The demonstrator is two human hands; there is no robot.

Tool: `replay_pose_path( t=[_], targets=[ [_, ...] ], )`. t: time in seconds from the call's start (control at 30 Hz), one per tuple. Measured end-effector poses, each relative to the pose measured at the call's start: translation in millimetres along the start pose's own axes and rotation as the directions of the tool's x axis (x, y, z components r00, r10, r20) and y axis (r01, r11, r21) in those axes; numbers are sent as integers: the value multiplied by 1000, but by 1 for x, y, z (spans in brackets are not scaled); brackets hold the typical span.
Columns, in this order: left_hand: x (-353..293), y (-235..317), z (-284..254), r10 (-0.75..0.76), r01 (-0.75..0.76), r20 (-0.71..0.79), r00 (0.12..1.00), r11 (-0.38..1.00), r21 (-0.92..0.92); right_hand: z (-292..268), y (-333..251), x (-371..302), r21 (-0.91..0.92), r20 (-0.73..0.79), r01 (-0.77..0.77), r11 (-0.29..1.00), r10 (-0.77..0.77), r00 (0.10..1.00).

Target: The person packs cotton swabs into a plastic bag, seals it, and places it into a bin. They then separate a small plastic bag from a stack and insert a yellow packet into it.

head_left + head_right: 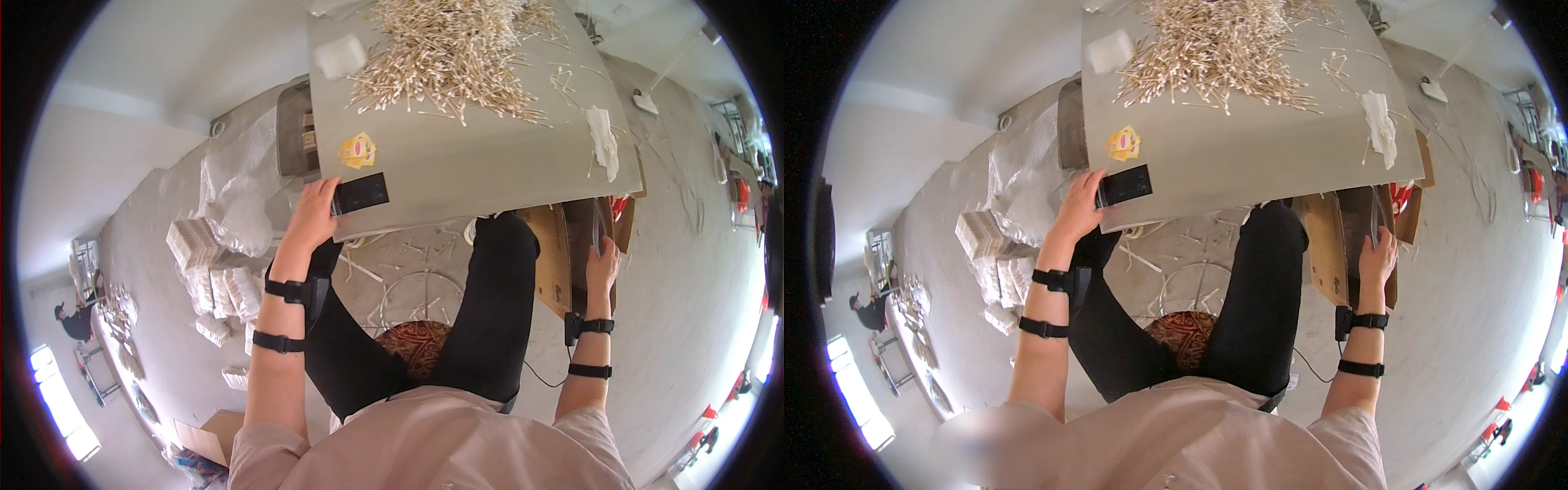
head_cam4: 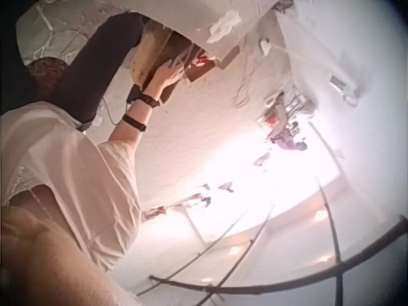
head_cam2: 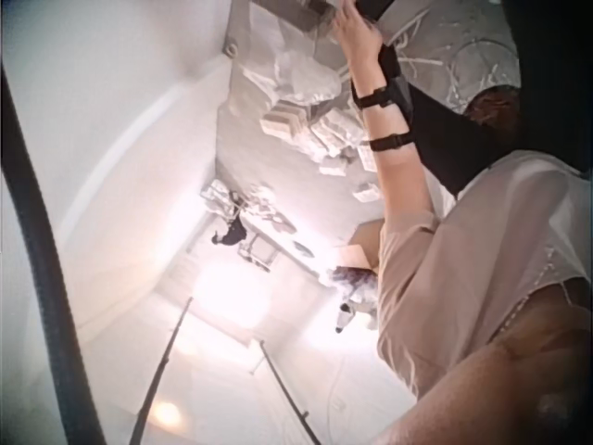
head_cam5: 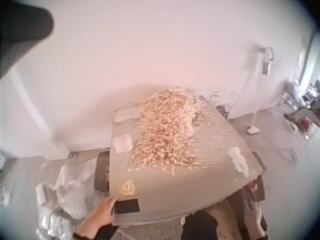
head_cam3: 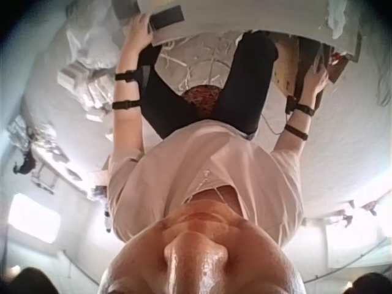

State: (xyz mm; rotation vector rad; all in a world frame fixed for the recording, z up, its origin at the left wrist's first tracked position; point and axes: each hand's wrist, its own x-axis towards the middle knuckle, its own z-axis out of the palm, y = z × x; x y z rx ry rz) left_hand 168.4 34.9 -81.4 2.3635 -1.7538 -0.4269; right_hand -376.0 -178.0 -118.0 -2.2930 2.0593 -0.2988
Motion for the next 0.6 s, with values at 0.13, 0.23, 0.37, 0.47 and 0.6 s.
replay_pose_path(
  t=[0.13,0.23,0.37,0.47,0.6],
  targets=[
    [-7,-6,6,1,5,38,999,986,-164,26,22,-7,18,232,-201,979,191,954],
    [-6,-4,10,15,-11,31,999,989,-146,48,22,-5,52,317,-168,984,143,938],
    [0,28,23,0,-16,-178,984,996,-93,58,34,1,48,192,-221,974,208,959],
    [-13,46,15,-19,-6,-258,966,995,-95,35,9,16,-2,135,-250,968,248,959],
    [-24,81,17,24,-86,-283,959,975,-207,39,24,30,-63,563,-316,947,295,772]
  ],
)
